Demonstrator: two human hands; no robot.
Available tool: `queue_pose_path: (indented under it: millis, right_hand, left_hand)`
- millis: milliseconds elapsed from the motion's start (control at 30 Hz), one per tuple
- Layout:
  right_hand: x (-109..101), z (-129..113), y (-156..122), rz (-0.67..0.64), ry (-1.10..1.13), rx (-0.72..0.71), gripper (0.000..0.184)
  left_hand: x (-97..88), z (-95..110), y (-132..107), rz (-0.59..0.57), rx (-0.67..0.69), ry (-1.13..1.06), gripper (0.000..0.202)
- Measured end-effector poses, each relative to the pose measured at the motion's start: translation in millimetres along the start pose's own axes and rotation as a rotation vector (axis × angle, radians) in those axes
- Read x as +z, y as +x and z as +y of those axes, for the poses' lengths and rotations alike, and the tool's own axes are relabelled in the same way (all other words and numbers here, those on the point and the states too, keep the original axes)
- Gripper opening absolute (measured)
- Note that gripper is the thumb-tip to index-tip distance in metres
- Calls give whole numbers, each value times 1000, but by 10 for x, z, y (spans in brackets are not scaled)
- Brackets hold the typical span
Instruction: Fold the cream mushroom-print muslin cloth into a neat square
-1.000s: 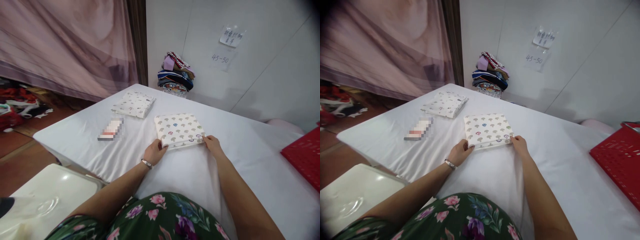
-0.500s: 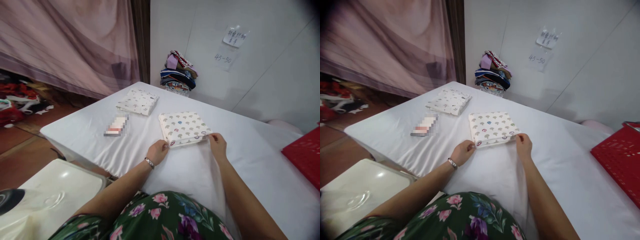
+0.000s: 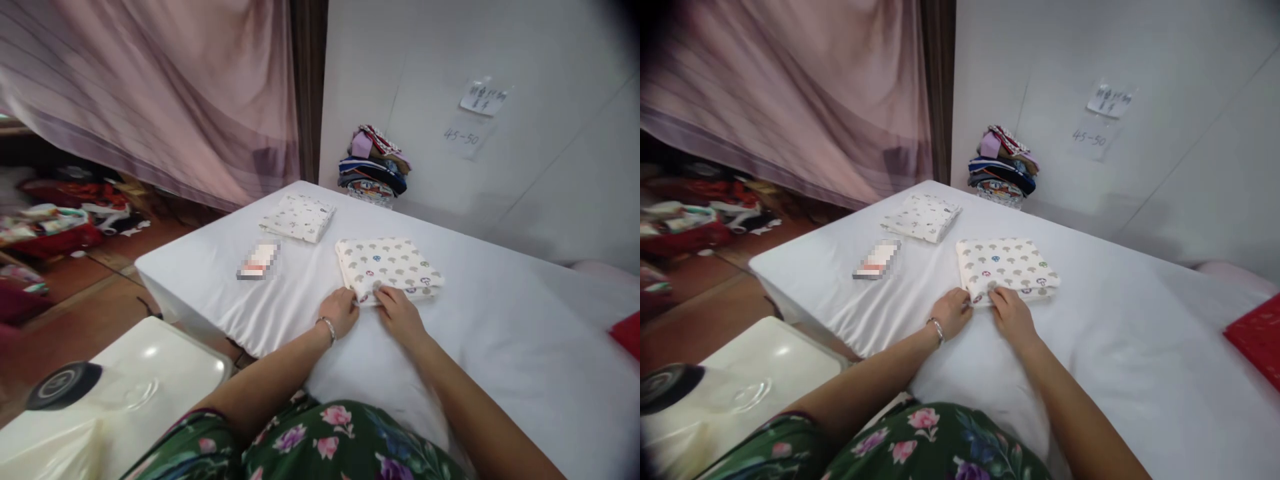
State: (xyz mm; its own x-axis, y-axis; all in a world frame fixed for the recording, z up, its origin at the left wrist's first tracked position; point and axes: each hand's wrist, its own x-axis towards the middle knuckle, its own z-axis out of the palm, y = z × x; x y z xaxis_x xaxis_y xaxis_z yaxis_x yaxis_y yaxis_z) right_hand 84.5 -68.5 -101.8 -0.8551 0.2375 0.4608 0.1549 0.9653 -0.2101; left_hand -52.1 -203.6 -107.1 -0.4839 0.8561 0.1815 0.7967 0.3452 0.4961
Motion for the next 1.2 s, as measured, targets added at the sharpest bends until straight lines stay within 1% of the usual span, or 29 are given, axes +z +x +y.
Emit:
queue_pose_path:
  millis: [133,233,367,467,567,633,733,800,867,933,1000,1033,1100,1200]
  right_hand:
    - [87,45,-36,40,7,-23,35]
    - [144,67,-41,62,-3,-25,41]
    - [202,90,-34,74,-39,-17,53]
    - [234,85,-24,70,-83,-2,56]
    - [246,55,-8,55,-123,-13,51]
    - [237,30,9,63,-151,-38,46]
    - [205,-1,41,98,-206,-63,39]
    - [183,-13,60,110,-226,-68,35]
    - [173,-11,64,105,-214,-73,30]
    - [177,4,50,101,-193,-81,25]
    - [187,25,23,111,-181,-92,23]
    - [191,32,10,120,-179,-95,22]
    - [192,33,-9,131,-176,-90,22]
    - [164,-2,-9,105,-171,-57,23]
  left_hand:
    - [12,2,-23,19,40,81,14]
    - [23,-8,-44,22,40,124,15]
    - [27,-42,-78,18,9,85,21]
    - [-3,-58,-116,39,-49,20,27]
    - [-64,-31,-116,24,-76,8,29]
    - [-112,4,-71,-26,-78,45,33]
    - [-165,42,31,-112,-79,120,31]
    - [-175,42,75,-135,-38,162,26]
    - [-166,29,74,-130,22,190,23]
    - [-154,7,43,-122,70,189,22]
    - [-161,-24,21,-134,88,152,22]
    - [-176,-47,29,-146,73,127,21]
    - [-232,-119,103,-163,-12,69,19]
    - [-346,-301,360,-136,-181,-30,20]
